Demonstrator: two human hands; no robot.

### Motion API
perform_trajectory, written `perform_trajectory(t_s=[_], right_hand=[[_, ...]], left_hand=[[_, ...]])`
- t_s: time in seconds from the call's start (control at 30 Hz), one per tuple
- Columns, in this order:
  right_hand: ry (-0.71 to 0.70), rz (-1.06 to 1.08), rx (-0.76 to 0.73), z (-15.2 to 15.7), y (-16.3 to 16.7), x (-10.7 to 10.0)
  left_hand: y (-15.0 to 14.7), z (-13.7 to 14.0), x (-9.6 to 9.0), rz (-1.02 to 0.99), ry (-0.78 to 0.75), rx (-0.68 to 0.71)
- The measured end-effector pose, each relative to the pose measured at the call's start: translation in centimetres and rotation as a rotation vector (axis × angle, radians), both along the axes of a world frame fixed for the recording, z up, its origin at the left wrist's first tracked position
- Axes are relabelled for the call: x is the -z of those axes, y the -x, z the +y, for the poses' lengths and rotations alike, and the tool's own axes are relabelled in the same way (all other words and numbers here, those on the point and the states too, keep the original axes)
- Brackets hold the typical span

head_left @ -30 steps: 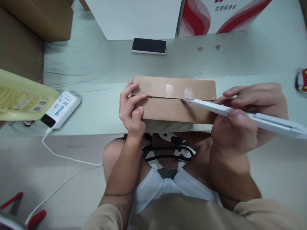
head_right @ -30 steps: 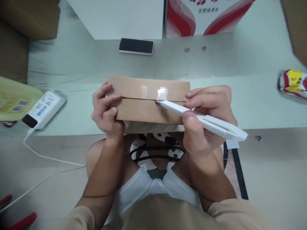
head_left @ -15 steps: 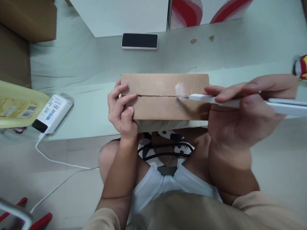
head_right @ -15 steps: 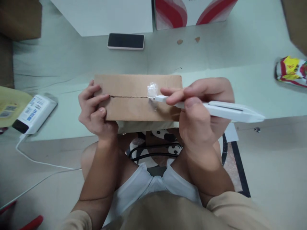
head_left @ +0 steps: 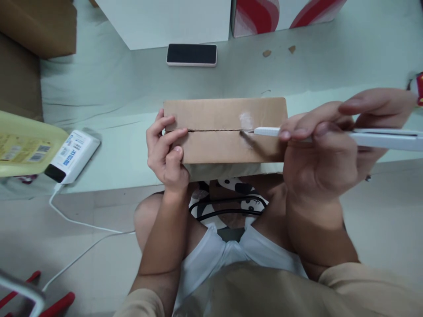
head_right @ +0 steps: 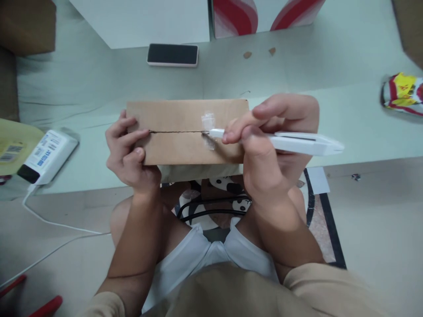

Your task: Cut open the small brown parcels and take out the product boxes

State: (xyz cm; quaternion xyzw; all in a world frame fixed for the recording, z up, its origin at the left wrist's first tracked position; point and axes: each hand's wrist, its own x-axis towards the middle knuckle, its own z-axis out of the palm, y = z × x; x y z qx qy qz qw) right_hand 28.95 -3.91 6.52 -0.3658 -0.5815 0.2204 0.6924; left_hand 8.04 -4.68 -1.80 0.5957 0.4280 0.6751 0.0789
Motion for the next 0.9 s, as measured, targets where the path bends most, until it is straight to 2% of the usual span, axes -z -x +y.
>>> perform_trajectory(t_s=[0.13,0.23,0.3,0.43,0.57,0.7,0.8,0.9], right_hand=[[-0.012,0.178,-0.104,0.3,0.3,0.2],[-0.093,0.252,-0.128,0.9,0.1,0.5],[-0.103,0.225,-0.111,1.2,-0.5,1.1],[0.042,0.065,-0.036,1.5,-1.8,2.4],[-0.048,0.098,-0.008,1.6,-1.2,2.1],[-0.061,0.142,0.04,1.1,-0.5,1.4],[0.015,0.011,0.014,1.0,-2.2,1.9],[0.199,-0.196,0.008,2.4,-5.2,2.4]], left_hand=[[-0.4,0.1,-0.2,-0.03,-0.002,0.018],[-0.6,0.0,-0.5,-0.05,0.028,-0.006],[-0.7,-0.1,-0.6,-0.08,0.084,-0.052],[-0.7,-0.2,-0.5,-0.104,0.119,-0.067],[-0.6,-0.1,-0.3,-0.099,0.065,-0.015],[-0.8,-0.1,-0.5,-0.121,0.077,-0.053],[-1.0,0.1,-0.8,-0.13,0.065,-0.12],[-1.1,0.4,-0.6,-0.175,0.059,-0.178]])
